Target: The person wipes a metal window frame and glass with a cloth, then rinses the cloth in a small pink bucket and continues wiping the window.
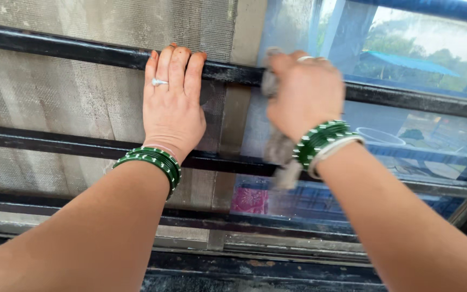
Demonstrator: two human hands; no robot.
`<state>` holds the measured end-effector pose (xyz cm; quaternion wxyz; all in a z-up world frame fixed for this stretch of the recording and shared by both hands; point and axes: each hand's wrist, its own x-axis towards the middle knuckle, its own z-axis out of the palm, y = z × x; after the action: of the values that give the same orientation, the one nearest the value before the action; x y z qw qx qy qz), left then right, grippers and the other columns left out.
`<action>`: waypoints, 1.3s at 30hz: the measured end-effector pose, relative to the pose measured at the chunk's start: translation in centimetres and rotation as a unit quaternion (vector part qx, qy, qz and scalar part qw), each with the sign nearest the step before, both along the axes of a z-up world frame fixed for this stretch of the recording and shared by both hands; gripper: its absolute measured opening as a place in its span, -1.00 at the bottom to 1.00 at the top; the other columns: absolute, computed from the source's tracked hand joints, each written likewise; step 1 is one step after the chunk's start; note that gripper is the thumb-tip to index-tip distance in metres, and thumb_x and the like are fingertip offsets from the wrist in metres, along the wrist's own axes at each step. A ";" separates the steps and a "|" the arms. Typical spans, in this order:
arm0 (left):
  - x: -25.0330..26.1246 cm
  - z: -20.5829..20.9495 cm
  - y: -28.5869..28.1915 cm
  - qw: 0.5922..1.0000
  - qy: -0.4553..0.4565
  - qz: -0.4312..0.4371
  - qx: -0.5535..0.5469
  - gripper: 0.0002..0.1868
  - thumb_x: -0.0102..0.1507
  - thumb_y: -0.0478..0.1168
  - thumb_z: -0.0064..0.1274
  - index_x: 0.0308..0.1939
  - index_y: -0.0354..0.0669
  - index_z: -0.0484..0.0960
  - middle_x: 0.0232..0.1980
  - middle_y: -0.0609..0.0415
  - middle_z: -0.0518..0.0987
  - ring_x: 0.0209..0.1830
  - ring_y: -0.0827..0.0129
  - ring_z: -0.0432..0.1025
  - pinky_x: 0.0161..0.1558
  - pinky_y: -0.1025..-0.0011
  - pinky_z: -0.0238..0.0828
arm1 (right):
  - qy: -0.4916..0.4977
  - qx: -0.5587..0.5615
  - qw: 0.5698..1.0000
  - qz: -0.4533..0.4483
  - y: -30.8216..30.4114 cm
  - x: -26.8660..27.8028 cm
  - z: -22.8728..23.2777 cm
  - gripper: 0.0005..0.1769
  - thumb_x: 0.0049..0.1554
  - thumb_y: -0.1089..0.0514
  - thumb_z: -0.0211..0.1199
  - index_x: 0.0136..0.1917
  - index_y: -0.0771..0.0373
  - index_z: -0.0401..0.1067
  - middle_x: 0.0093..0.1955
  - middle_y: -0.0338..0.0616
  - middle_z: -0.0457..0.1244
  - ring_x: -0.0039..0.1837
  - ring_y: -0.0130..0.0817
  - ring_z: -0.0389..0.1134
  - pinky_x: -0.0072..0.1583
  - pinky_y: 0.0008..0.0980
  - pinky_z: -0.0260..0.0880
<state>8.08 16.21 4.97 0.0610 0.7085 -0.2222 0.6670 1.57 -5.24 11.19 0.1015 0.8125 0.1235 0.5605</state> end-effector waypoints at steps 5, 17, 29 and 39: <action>-0.5 0.3 0.6 0.999 0.015 0.024 0.022 -0.24 0.15 -0.38 0.10 0.46 -0.24 0.29 0.40 -0.11 0.27 0.55 0.01 0.10 0.61 0.01 -0.13 | 0.012 0.046 0.998 -0.047 -6.2 -1.0 -1.2 -0.44 -0.15 0.27 0.31 0.16 0.00 0.57 -0.03 0.03 0.38 0.00 0.08 0.39 0.03 0.01 0.37; 0.4 -0.4 -2.1 0.998 0.032 -0.019 -0.042 -0.20 0.14 -0.42 0.10 0.46 -0.41 0.20 0.46 -0.24 0.17 0.59 -0.17 -0.02 0.61 -0.16 -0.24 | -0.107 0.151 0.981 -0.063 -9.2 1.0 -4.2 -0.55 -0.10 0.34 0.31 0.11 0.15 0.55 0.15 0.13 0.33 0.26 0.19 0.26 0.30 0.09 0.20; -2.2 0.4 -1.7 0.992 0.065 -0.081 -0.069 -0.23 0.07 -0.39 0.08 0.40 -0.35 0.30 0.48 -0.18 0.22 0.60 -0.13 0.01 0.56 -0.05 -0.13 | -0.054 0.075 0.985 0.143 2.8 0.7 -4.8 -0.25 -0.16 0.41 0.29 0.33 0.25 0.33 0.51 0.16 0.17 0.55 0.23 0.08 0.50 0.14 0.08; -9.6 -2.7 -3.8 0.811 0.442 -0.335 -0.186 -0.39 0.07 0.00 0.33 0.08 -0.28 0.53 -0.21 -0.05 0.66 -0.24 0.27 0.59 -0.14 0.35 0.53 | 0.242 0.438 0.810 0.305 0.0 -4.0 -6.7 -0.65 -0.05 0.29 0.40 0.04 0.35 0.49 -0.09 -0.11 0.44 -0.07 -0.41 0.45 -0.03 -0.41 0.47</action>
<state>-1.54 12.45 2.28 0.5032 0.7835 -0.2662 0.2489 -2.44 -5.29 4.44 -0.4746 0.8009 0.1274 0.3423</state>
